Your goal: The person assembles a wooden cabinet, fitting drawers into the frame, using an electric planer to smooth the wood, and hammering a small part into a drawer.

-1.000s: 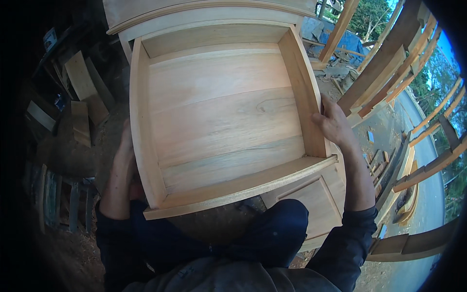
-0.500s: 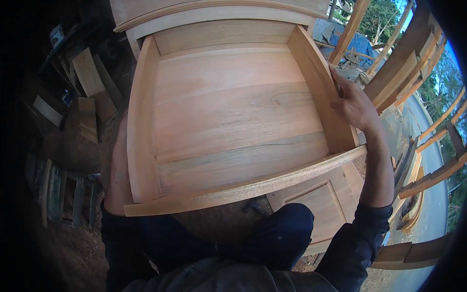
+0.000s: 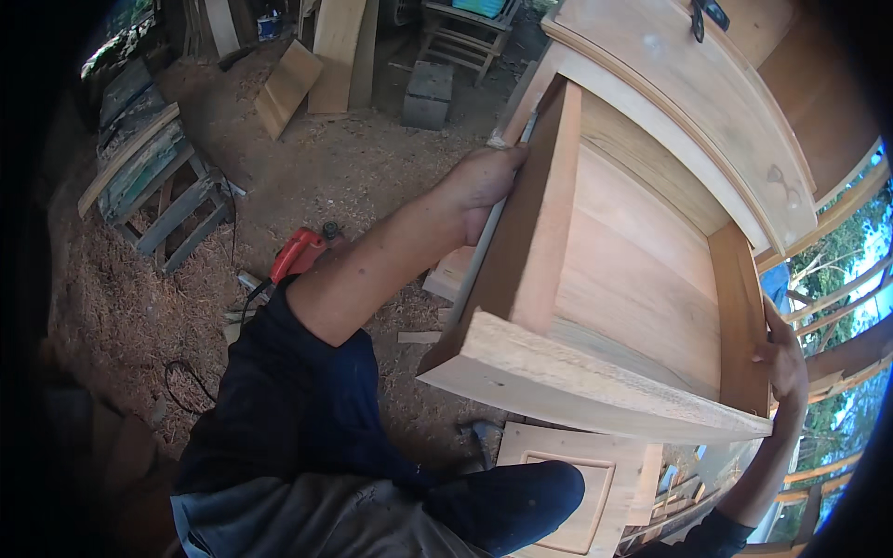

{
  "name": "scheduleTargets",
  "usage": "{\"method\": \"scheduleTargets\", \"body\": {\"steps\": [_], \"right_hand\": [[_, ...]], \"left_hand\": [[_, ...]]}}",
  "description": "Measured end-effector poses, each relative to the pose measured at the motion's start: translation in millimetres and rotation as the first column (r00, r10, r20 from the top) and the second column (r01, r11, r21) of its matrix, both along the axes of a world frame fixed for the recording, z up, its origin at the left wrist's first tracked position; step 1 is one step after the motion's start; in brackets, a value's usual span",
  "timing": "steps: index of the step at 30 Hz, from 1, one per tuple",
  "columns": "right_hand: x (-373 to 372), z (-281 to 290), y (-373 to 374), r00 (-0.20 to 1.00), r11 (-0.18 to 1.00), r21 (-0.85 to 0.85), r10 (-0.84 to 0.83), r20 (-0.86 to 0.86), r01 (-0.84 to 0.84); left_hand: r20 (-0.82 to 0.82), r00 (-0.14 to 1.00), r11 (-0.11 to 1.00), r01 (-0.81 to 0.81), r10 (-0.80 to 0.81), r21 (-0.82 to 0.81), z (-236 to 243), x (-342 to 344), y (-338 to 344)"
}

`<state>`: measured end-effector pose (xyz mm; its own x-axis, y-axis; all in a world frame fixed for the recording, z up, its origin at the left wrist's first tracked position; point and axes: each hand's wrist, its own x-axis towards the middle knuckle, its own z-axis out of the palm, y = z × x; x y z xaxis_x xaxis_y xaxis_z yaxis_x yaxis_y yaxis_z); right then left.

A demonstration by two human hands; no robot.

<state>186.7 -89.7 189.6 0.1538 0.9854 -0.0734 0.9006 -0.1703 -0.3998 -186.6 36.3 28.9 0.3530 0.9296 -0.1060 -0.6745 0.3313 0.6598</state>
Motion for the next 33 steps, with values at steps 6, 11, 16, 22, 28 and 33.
{"method": "scheduleTargets", "body": {"steps": [6,11,16,22,28,33], "right_hand": [[9,11,21,0.997,0.998,-0.031,0.047,-0.066,-0.049],[20,-8,34,0.993,0.999,0.048,0.031,-0.111,-0.025],[29,-8,46,0.96,1.0,-0.013,-0.006,-0.281,0.003],[119,-23,-2,0.741,0.921,0.374,0.173,-0.648,0.112],[39,-147,-14,0.99,0.116,0.992,0.122,-0.064,0.049],[36,-139,30,0.997,0.144,0.989,0.062,-0.055,0.045]], "left_hand": [[0.065,0.997,0.999,-0.029,0.032,-0.042,3,9,21],[0.115,0.993,0.998,0.002,-0.01,0.068,-23,-6,18],[-0.127,0.828,0.613,-0.292,0.546,0.734,-32,-31,-62],[0.027,0.332,-0.056,0.077,0.943,0.995,-30,-28,-80],[0.126,0.175,-0.151,0.14,0.976,0.979,-28,-18,-79],[0.166,0.014,-0.166,0.205,0.986,0.965,-18,-15,-41]]}}
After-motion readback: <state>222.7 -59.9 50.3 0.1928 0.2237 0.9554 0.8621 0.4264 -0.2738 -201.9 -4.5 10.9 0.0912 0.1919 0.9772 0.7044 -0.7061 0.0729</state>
